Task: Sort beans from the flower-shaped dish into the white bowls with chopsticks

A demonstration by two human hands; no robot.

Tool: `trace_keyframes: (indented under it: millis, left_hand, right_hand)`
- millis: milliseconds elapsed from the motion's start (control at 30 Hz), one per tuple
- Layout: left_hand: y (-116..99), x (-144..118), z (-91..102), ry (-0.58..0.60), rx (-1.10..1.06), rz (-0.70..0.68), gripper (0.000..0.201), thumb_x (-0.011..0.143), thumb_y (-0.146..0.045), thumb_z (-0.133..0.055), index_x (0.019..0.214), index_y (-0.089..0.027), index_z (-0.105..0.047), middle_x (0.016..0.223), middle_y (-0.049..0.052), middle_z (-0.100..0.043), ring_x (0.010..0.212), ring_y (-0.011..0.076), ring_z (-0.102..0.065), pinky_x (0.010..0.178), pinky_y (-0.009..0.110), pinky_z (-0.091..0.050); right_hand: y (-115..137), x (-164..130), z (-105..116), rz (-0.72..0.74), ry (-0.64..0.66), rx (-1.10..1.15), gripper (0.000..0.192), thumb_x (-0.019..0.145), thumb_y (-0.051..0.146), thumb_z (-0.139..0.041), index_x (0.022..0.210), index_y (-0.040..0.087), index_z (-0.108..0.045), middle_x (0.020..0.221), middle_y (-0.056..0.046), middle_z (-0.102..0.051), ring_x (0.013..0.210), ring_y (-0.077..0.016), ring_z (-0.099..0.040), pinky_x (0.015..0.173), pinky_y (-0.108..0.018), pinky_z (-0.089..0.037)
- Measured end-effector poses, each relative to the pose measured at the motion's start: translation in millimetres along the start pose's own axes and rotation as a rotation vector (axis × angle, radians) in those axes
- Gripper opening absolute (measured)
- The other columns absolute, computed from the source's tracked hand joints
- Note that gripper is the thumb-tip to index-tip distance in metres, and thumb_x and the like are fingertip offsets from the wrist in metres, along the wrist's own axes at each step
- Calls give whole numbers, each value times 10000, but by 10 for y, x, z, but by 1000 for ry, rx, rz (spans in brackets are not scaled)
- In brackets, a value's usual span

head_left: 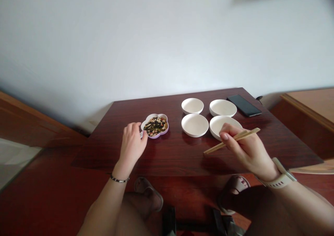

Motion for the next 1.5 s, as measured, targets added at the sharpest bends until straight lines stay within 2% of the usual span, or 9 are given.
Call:
trace_keyframes:
  millis: [100, 200, 333, 600, 833, 967, 1100, 1333, 1500]
  left_hand:
    - [387, -73, -226, 190, 83, 177, 369, 1087, -320, -408, 1276, -87, -622, 1333, 252, -652, 1278, 381, -594, 1138, 503, -434]
    - [440, -137, -341, 284, 58, 211, 343, 1104, -308, -337, 1115, -159, -645, 1132, 184, -738, 1097, 321, -695, 962, 396, -497]
    - [409, -121, -394, 344, -1, 214, 361, 1119, -315, -287, 994, -221, -613, 1038, 121, -779, 984, 275, -733, 804, 323, -465]
    - [378, -159, -415, 391, -84, 187, 320, 1074, -282, -308, 905, -236, -575, 942, 97, -761, 883, 268, -703, 729, 311, -397]
    - [338, -252, -373, 413, -142, 139, 309, 1055, -302, -321, 819, -247, -513, 821, 58, -699, 782, 252, -645, 694, 308, -343]
    - [282, -278, -333, 433, -188, 79, 315, 1046, -310, -346, 768, -244, -479, 756, 35, -660, 731, 228, -610, 700, 305, -336]
    - [208, -313, -314, 449, -227, 30, 340, 1045, -310, -353, 739, -238, -484, 755, 36, -674, 734, 219, -614, 709, 306, -340]
    - [61, -379, -326, 521, -300, -50, 352, 1030, -310, -394, 704, -222, -493, 702, 16, -654, 688, 192, -579, 682, 304, -317]
    - [-76, -421, -355, 571, -396, -96, 366, 1037, -335, -406, 700, -214, -476, 694, 0, -621, 677, 177, -555, 677, 305, -315]
  right_hand:
    - [-12, 6, -106, 1, 69, -45, 308, 1112, 361, -518, 826, 253, -482, 750, -16, -520, 666, -192, -460, 654, -366, -326]
    - [18, 25, -215, 23, 125, -38, 298, 1118, 329, -508, 832, 251, -477, 769, -17, -537, 686, -191, -475, 672, -364, -337]
    - [46, 47, -279, 40, 166, -19, 289, 1123, 315, -494, 843, 245, -492, 805, -21, -554, 728, -194, -501, 699, -363, -347]
    - [-96, 29, -247, -34, 127, -29, 366, 1127, 382, -482, 791, 237, -468, 766, -19, -526, 697, -190, -462, 675, -368, -318]
    - [-149, -5, -205, -36, 83, 41, 352, 1124, 394, -482, 819, 248, -581, 802, -41, -602, 758, -217, -549, 723, -394, -397]
    - [-94, -7, -121, -51, 7, 148, 336, 1116, 391, -499, 850, 261, -657, 828, -56, -648, 772, -231, -590, 730, -413, -448]
    - [-63, -3, -79, -104, -76, 342, 358, 1098, 424, -535, 805, 258, -656, 820, -59, -646, 754, -225, -601, 683, -397, -467]
    - [-281, 15, -266, -348, -112, 627, 323, 1068, 531, -569, 908, 260, -640, 792, -37, -677, 697, -194, -612, 634, -338, -481]
    - [-292, 57, -346, -375, -102, 643, 378, 1072, 552, -552, 887, 240, -660, 735, -35, -660, 677, -176, -608, 626, -306, -487]
Point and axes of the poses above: each hand's wrist, its own x-axis towards the middle knuckle, its own z-axis out of the back of the hand, y = z × x, the point moved 10 cm from there along x, towards the middle knuckle
